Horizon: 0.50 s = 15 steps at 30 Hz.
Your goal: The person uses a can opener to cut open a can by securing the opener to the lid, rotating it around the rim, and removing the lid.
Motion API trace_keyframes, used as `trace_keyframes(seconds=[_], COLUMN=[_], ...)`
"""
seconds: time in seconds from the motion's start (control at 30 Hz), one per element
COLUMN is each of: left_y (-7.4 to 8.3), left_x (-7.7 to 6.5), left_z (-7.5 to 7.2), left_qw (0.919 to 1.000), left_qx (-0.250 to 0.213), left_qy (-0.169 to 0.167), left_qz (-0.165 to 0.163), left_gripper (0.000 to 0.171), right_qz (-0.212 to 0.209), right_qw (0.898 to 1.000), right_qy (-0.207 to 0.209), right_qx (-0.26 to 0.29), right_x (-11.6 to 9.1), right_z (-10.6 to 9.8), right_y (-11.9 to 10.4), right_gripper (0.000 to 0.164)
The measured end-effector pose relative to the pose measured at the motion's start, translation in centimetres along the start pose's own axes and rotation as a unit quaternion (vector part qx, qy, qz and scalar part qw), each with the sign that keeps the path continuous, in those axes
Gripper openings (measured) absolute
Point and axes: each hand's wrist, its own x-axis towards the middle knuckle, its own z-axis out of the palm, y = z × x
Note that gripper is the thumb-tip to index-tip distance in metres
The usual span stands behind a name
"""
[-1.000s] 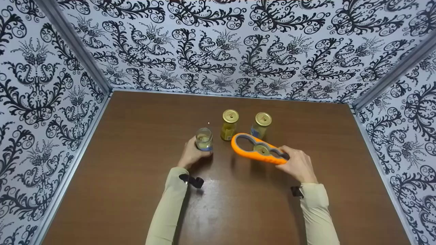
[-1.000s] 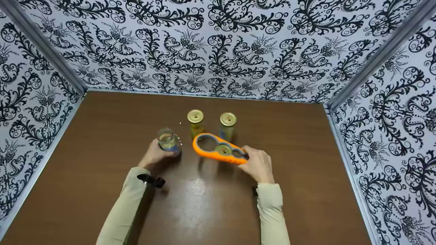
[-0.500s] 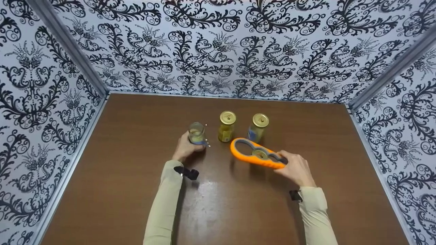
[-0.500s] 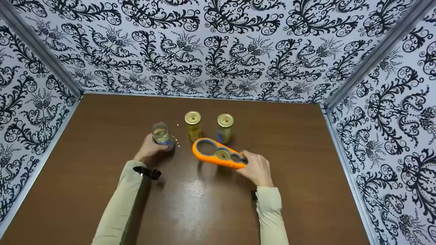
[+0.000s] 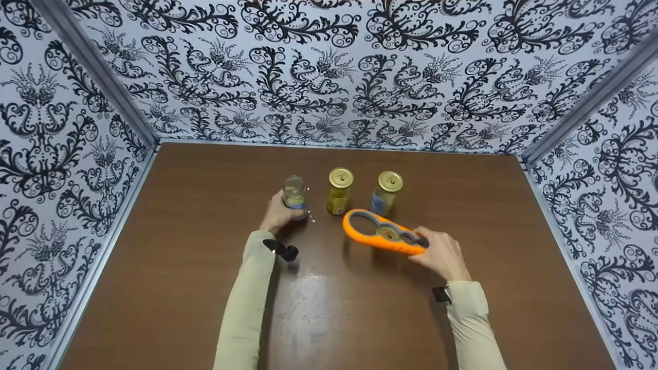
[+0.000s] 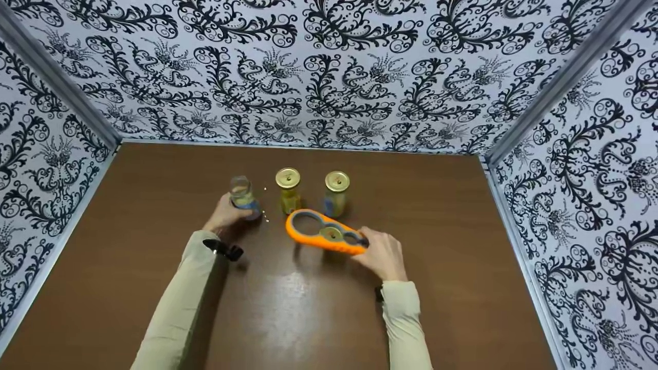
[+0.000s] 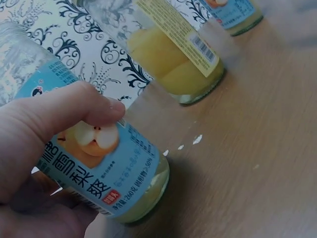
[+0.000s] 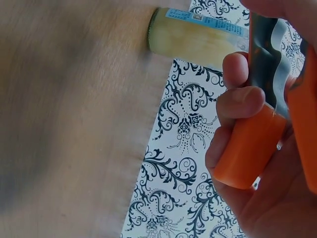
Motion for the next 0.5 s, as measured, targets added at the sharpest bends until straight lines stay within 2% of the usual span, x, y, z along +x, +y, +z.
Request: trace_keyframes(seconds=[0.27,0.5], left_y=[0.1,-0.4], left_x=[1.4,1.5], left_z=[0.0,0.1], left_qw=[0.9998,0.9991], left_qx=[0.015,0.018], left_qy=[0.015,0.038], left_qz=[0.003,0.006], left_gripper=[0.063,0.085], right_qz=[0.001,0.003], right_qw=[1.0,1.0], right_qy=[-0.006,-0.007], right_qx=[-0.004,-0.007], right_x=[-0.1,-0.4], right_z=[0.2,0.5], right_y=[-0.1,0.0], right_gripper=[0.041,0.04])
